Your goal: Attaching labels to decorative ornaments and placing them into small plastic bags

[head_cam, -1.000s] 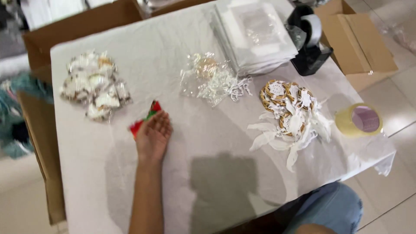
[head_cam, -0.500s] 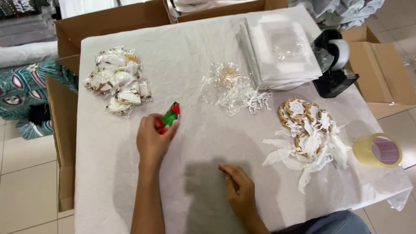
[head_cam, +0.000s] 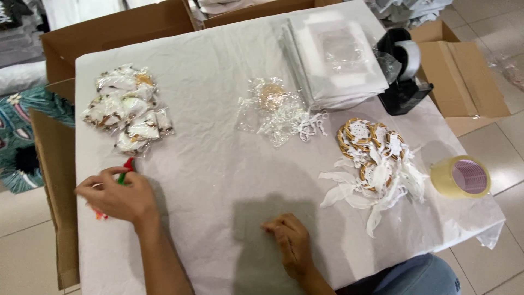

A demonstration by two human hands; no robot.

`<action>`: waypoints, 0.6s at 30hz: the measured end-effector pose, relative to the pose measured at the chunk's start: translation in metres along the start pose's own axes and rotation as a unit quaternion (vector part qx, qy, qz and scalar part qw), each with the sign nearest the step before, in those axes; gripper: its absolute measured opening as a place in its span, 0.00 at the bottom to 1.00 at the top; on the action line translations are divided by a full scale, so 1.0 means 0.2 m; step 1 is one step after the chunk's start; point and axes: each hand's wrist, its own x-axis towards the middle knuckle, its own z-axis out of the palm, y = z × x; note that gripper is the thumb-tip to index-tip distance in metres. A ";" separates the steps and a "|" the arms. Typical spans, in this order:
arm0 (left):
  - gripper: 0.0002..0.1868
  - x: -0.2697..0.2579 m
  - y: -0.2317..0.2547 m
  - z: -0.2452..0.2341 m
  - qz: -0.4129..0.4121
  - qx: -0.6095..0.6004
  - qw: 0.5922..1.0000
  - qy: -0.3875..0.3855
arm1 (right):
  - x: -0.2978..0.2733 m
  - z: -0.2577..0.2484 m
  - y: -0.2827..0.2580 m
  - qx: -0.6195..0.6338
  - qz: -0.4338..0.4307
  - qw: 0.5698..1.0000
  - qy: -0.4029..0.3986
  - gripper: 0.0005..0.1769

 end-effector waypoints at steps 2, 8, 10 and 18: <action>0.13 0.01 0.01 -0.01 -0.007 0.001 1.000 0.022 | -0.02 0.01 0.04 0.031 0.022 0.999 0.001 0.27; 0.11 0.00 0.07 -0.01 0.016 -0.052 0.999 0.004 | -0.02 0.03 0.07 0.017 -0.056 0.998 0.035 0.28; 0.09 0.00 0.09 -0.02 0.031 -0.069 0.997 0.005 | -0.05 0.05 0.12 -0.005 -0.073 0.996 0.043 0.28; 0.09 -0.01 0.13 0.00 0.056 -0.075 0.996 0.010 | 0.14 -0.02 -0.13 0.047 -0.068 0.991 -0.103 0.11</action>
